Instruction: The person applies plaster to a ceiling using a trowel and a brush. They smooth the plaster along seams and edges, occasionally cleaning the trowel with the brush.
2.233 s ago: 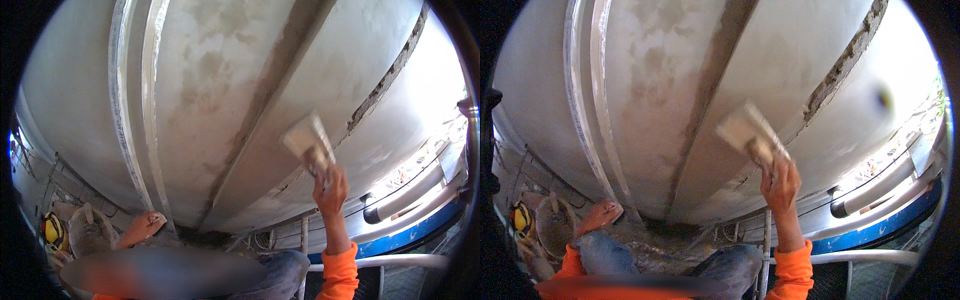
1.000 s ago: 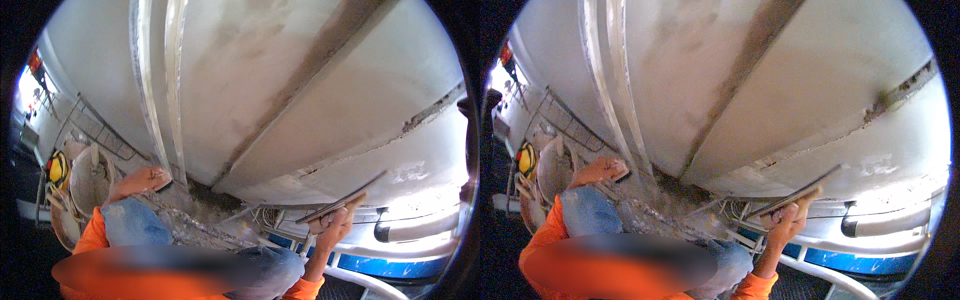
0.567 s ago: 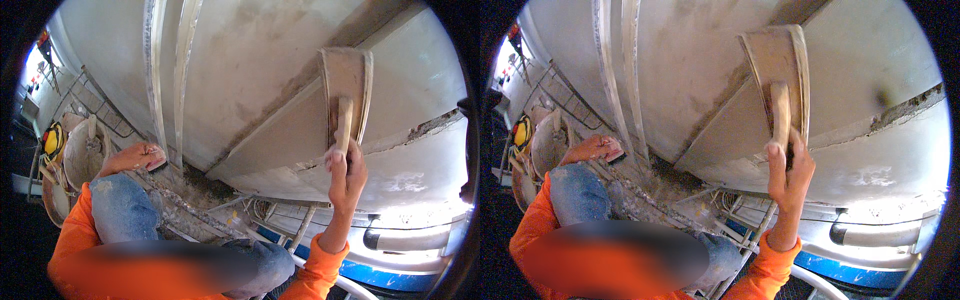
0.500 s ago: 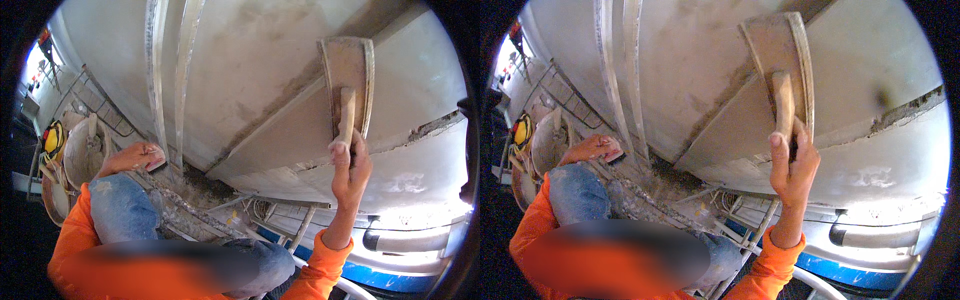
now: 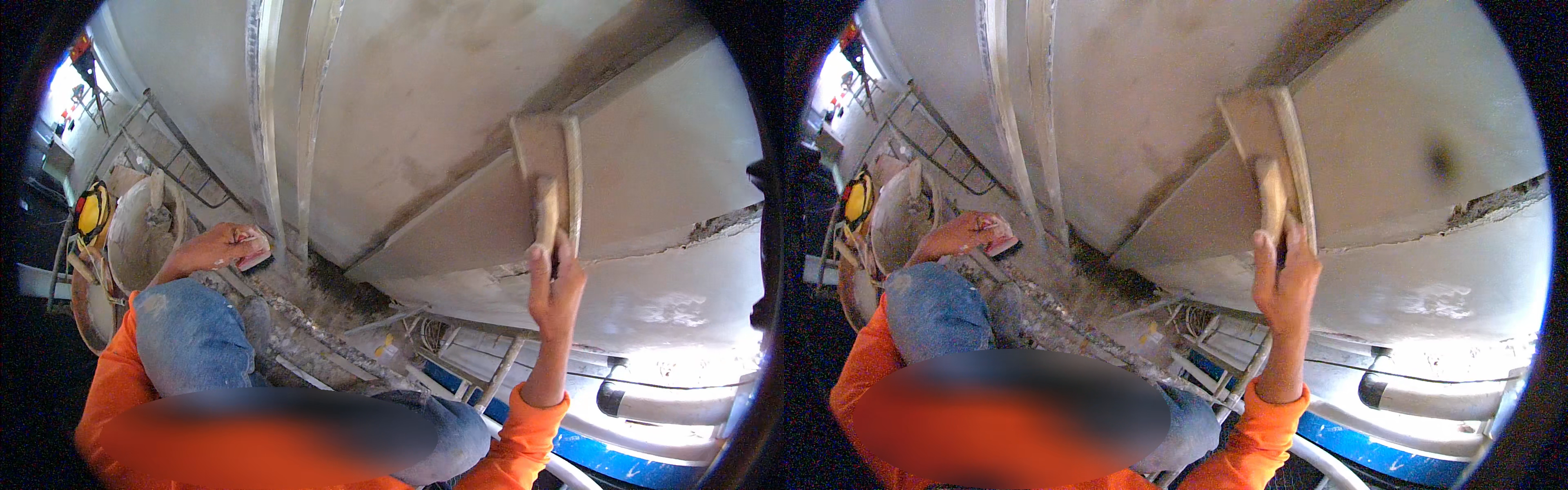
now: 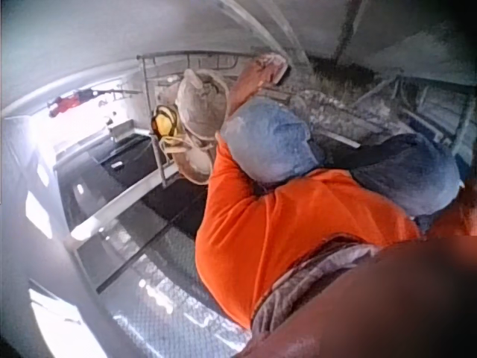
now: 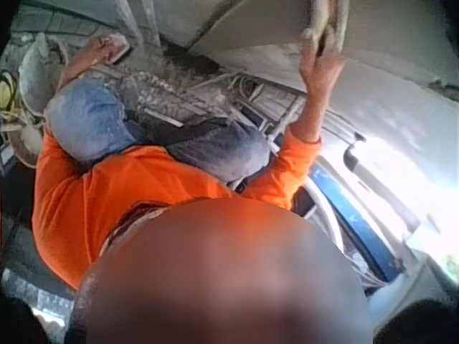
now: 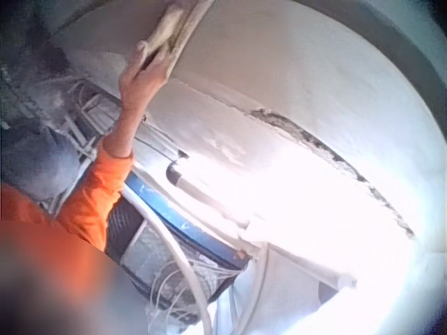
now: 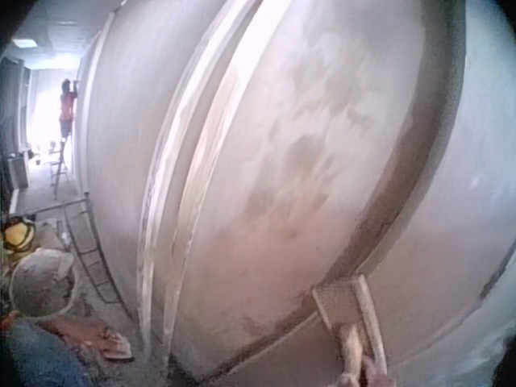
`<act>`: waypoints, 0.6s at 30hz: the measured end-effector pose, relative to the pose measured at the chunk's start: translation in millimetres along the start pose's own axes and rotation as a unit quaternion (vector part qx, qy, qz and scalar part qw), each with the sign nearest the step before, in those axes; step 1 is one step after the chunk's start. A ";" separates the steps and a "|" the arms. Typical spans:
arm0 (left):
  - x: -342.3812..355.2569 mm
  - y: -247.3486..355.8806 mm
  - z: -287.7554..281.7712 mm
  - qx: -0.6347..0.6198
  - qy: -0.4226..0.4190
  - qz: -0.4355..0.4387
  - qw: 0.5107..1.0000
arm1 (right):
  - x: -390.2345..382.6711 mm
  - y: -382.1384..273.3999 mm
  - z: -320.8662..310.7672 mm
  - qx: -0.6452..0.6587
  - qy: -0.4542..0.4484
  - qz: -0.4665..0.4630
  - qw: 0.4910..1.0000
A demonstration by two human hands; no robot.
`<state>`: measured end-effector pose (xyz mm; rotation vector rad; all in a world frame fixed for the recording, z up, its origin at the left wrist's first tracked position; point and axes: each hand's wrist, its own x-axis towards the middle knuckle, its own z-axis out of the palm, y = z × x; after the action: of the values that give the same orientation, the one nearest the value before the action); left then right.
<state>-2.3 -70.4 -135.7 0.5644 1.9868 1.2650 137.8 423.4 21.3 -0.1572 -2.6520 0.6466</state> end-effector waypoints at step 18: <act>3.1 -6.7 2.5 0.040 -0.010 -0.038 0.998 | -5.5 -7.7 25.8 0.054 0.068 0.014 0.996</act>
<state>-2.4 -69.7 -143.4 0.5334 2.0312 1.1339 132.1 404.6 2.0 -0.2004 -2.4823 0.7602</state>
